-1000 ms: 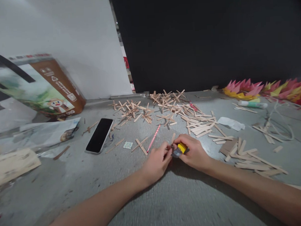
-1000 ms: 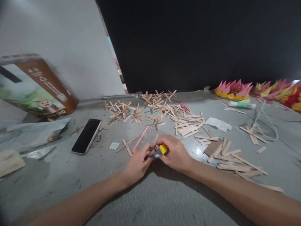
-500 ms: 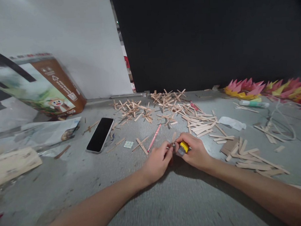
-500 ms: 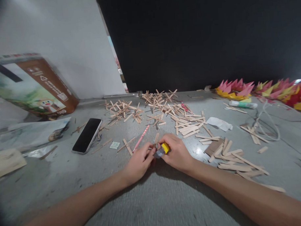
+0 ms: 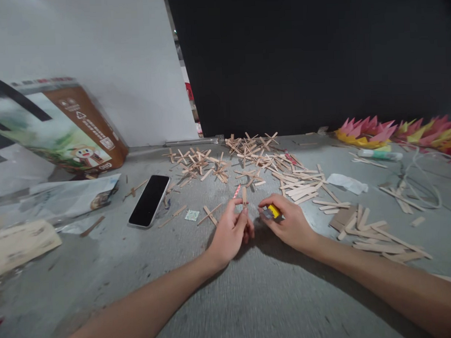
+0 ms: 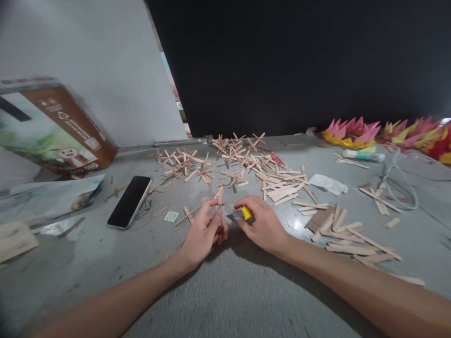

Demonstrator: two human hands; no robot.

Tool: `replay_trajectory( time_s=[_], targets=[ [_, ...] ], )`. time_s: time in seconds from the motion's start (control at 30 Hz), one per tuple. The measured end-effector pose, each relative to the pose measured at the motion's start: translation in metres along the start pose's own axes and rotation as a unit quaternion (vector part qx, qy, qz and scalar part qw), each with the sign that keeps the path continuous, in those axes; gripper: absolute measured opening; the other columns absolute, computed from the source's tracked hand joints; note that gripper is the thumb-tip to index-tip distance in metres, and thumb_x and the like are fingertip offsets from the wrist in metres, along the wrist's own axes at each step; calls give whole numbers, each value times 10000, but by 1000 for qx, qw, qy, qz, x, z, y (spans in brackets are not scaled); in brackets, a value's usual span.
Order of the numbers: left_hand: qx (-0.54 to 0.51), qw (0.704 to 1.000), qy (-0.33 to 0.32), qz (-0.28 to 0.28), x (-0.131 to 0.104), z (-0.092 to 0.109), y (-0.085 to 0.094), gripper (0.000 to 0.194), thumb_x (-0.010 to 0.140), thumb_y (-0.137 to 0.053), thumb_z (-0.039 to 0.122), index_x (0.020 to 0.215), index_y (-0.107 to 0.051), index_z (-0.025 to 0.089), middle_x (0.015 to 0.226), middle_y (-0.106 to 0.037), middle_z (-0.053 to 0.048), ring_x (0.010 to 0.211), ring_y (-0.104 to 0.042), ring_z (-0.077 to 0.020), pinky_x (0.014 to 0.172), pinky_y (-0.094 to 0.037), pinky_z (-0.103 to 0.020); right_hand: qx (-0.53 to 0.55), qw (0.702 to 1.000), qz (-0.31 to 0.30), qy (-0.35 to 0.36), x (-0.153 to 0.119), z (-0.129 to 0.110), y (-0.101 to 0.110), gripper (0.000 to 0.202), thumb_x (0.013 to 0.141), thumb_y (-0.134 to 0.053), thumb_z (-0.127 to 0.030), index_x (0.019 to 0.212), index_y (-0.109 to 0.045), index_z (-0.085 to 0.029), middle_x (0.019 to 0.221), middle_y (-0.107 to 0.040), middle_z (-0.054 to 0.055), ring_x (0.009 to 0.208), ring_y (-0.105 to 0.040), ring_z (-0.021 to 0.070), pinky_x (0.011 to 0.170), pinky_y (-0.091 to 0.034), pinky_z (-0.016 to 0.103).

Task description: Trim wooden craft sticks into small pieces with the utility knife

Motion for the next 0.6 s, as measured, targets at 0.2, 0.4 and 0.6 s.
replay_trajectory(
  time_s=[0.2, 0.4, 0.6],
  targets=[
    [-9, 1000, -2, 14, -1, 0, 1, 469, 1014, -488, 622, 1247, -398, 225, 607, -604, 72, 444, -519, -116, 465, -386, -209, -2, 998, -58, 18, 1, -10, 6, 199, 1041, -535, -282, 1235, -566, -247, 1090, -660, 93, 1014, -649, 255, 896, -526, 405],
    [-28, 1000, -12, 7, 0, -1, 0, 391, 1024, -491, 594, 1135, -365, 240, 589, -594, 85, 430, -502, -105, 458, -373, -196, -9, 997, -72, 7, 0, -7, 4, 240, 1081, -475, -350, 1282, -560, -250, 1121, -643, 103, 1037, -638, 265, 915, -519, 421],
    [-22, 1000, -3, 20, 0, -3, 0, 377, 1015, -507, 592, 1072, -369, 246, 595, -601, 80, 429, -487, -96, 432, -343, -181, -19, 997, -66, -18, 0, -2, 1, 255, 1103, -422, -362, 1286, -556, -247, 1114, -664, 101, 1027, -668, 255, 902, -538, 404]
  ],
)
Point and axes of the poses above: each hand's wrist, its own x-axis towards the middle knuckle, its own y-axis out of the back of the hand, z = x × y, the point moved 2 cm from there along x, towards the middle knuckle
